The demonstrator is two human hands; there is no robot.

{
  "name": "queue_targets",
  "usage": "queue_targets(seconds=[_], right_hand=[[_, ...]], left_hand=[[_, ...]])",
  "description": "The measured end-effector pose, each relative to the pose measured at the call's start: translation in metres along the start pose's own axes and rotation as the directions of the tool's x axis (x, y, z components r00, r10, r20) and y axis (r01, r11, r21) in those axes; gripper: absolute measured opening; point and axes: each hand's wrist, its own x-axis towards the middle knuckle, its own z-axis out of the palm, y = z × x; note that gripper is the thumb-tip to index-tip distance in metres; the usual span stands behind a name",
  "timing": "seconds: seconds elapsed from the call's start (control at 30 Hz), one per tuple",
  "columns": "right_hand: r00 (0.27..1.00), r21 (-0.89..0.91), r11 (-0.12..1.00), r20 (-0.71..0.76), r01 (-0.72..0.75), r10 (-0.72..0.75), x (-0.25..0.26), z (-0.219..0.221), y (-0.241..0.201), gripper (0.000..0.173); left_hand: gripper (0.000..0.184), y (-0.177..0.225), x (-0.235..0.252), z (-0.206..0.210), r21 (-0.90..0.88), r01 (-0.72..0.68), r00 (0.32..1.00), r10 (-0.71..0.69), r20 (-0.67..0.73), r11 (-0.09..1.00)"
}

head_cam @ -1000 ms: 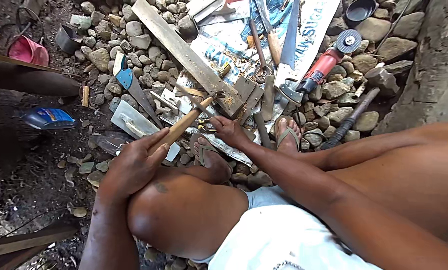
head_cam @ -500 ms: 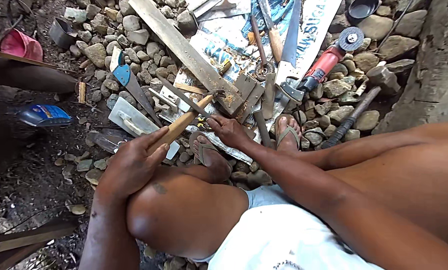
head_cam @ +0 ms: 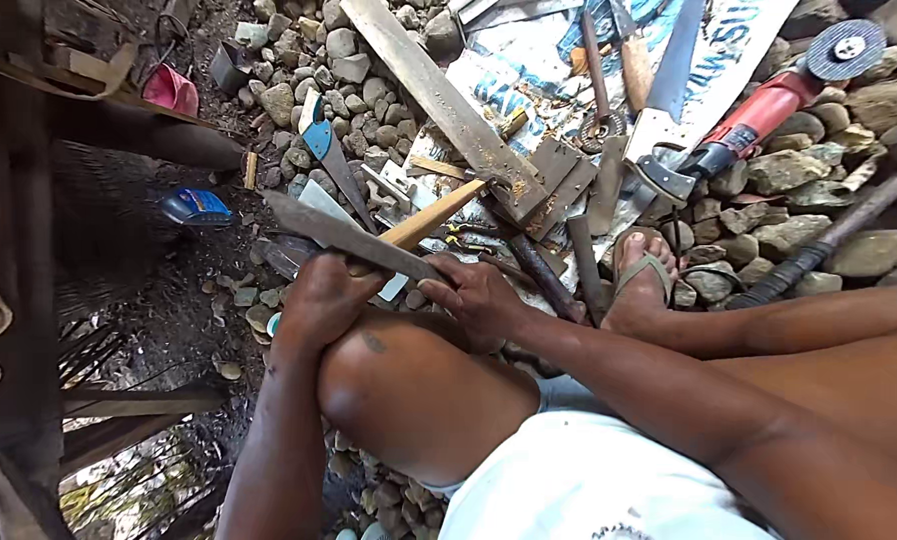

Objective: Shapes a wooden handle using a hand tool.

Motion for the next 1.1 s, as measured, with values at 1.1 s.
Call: queue_targets(seconds=[1.1], right_hand=[[0.941,0.015,0.943,-0.057,-0.333,0.333,0.004,-0.023,0.043,0.053]], left_hand=[[0.036,0.009,0.009,-0.001,0.046,-0.053,0.998,0.052,0.024,0.998]])
